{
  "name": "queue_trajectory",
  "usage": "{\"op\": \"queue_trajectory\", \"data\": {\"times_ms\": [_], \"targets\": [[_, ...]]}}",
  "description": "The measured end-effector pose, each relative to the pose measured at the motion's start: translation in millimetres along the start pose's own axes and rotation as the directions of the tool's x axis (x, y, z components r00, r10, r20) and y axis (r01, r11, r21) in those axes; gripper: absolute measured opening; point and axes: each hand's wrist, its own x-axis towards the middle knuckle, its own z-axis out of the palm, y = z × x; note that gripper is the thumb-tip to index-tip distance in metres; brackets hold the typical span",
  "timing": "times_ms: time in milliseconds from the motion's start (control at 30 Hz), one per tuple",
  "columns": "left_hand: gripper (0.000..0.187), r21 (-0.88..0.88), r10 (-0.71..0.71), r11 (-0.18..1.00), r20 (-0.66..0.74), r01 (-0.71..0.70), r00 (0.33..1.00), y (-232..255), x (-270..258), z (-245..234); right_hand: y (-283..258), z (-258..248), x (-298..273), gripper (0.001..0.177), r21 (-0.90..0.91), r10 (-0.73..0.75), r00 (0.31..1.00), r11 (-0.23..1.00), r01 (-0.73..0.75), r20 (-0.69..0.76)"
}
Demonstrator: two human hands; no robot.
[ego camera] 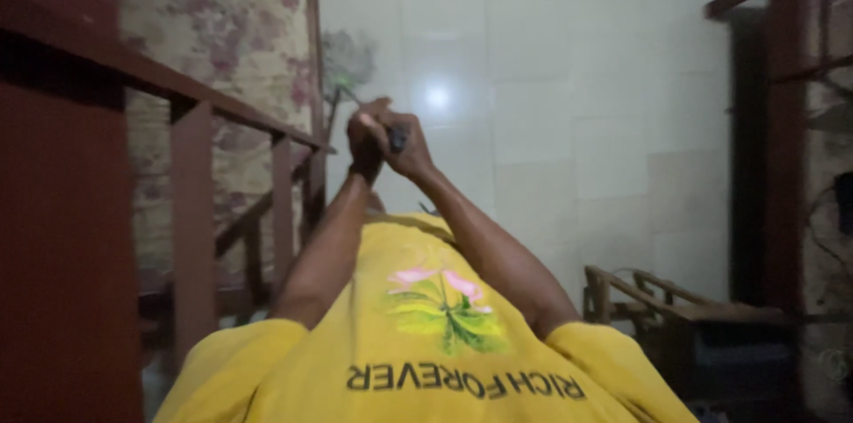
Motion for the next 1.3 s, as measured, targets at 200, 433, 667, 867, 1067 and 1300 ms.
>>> {"op": "queue_trajectory", "data": {"times_ms": [200, 433, 667, 867, 1067, 1300], "targets": [[0.054, 0.013, -0.183, 0.983, 0.098, 0.183, 0.978, 77, 21, 9, -16, -41, 4, 0.044, 0.14, -0.113, 0.992, 0.983, 0.119, -0.05], [0.055, -0.077, -0.246, 0.963, 0.147, 0.259, 0.958, 126, 12, 18, -10, -80, -6, 0.048, 0.188, -0.048, 0.998, 0.981, 0.054, -0.033], [0.037, -0.161, -0.178, 0.969, 0.056, 0.185, 0.983, 150, -17, 62, 0, -116, -22, 0.054, 0.254, 0.01, 0.999, 0.967, -0.002, -0.031], [0.041, -0.048, -0.327, 0.942, 0.076, 0.331, 0.942, 144, -38, 123, -21, -160, -50, 0.05, 0.053, -0.077, 0.996, 0.996, 0.075, 0.036], [0.052, -0.289, 0.116, 0.951, -0.01, -0.114, 0.993, 158, -47, 137, -32, -184, -78, 0.029, 0.069, -0.372, 0.925, 0.928, 0.367, 0.079], [0.065, -0.276, 0.062, 0.961, 0.104, -0.031, 0.993, 144, -74, 191, 0, -212, -98, 0.025, 0.041, -0.385, 0.922, 0.921, 0.386, -0.026]]}}
